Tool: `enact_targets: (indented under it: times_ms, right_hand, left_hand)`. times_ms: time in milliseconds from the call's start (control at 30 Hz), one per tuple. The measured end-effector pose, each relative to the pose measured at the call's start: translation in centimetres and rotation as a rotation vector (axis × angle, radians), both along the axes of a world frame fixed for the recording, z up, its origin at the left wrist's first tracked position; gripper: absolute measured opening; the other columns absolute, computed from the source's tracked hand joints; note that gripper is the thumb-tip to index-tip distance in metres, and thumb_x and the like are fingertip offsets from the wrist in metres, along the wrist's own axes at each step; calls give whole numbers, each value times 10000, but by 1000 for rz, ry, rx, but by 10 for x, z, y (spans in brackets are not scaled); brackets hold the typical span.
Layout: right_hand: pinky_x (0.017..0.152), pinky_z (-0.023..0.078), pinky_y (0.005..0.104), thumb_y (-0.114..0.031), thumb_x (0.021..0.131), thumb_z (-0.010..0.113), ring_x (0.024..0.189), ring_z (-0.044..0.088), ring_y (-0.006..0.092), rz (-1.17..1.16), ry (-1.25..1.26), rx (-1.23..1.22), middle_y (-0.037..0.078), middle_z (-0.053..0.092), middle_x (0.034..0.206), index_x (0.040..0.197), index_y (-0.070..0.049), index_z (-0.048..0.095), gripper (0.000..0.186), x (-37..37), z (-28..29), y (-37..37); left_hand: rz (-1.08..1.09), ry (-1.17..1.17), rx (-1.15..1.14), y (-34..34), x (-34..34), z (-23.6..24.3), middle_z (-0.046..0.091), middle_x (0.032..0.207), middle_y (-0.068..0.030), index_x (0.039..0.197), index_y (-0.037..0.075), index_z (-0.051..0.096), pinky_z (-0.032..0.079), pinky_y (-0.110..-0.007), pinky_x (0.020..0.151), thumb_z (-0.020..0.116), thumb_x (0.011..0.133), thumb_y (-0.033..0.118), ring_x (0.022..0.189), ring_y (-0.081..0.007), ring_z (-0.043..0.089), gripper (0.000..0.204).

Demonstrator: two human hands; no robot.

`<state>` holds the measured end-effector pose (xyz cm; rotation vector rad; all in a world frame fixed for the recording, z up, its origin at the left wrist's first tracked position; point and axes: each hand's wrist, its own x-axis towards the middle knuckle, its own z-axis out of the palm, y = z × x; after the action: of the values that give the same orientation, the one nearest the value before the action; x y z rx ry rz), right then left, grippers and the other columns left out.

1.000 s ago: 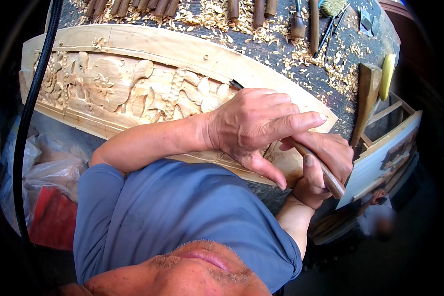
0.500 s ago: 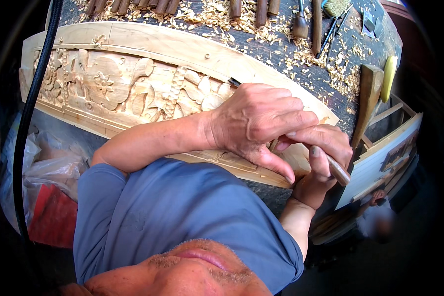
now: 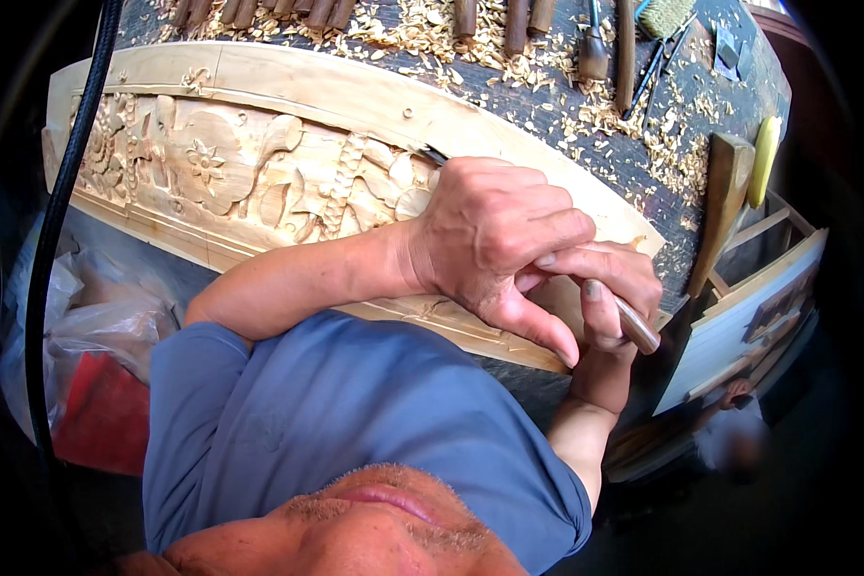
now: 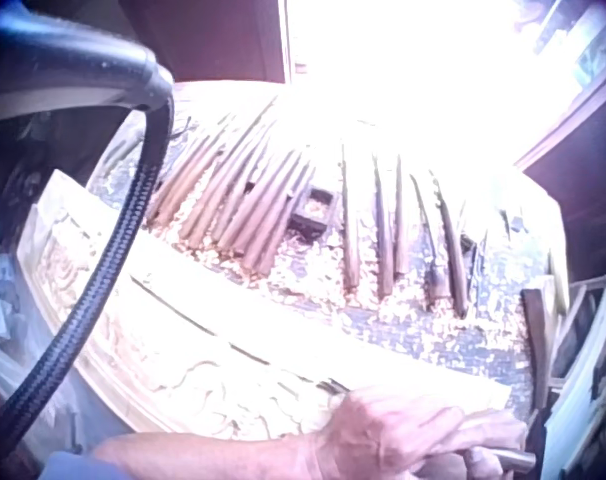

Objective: The person carves a decorative floral design into a wooden panel using a chisel and a wooden mallet.

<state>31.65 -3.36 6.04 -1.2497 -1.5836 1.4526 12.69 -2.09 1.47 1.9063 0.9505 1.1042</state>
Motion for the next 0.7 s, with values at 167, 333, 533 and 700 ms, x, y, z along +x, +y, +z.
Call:
enact_targets:
  times_ms: [167,333,533,700]
  right_hand:
    - [739,535,333,-370,868,585,744,696,242,-110,-55,42,148,716,803,862,19,729,415,0,4,-10]
    - [808,493,352,-363,894,580,779,644,212,-183,-198,38,116,658,809,860,-16,688,365,-9,32,-20]
    - [656,535,304,-358,864,577,603,695,246,-214,-202,171,143,709,661,799,42,744,439,-12,25,-17]
    - [657,502,317,-361,863,587,619,678,242,-184,-235,159,132,702,667,809,41,742,434,-8,25,-14]
  left_hand:
    - [-6,-31,69,-1,0,-1,581,738,-47,861,90,616,472,-370,555,703,717,794,641,-246,614,724]
    - [-44,-237,178,-3,11,-14,573,809,-44,1261,26,617,454,-362,582,679,746,780,684,-241,593,915]
    - [-67,-227,202,-4,10,-14,593,831,-50,1318,16,599,465,-359,590,665,766,778,691,-240,601,943]
    - [-64,-207,202,-3,9,-13,602,831,-52,1307,15,606,473,-362,588,667,771,773,691,-240,609,930]
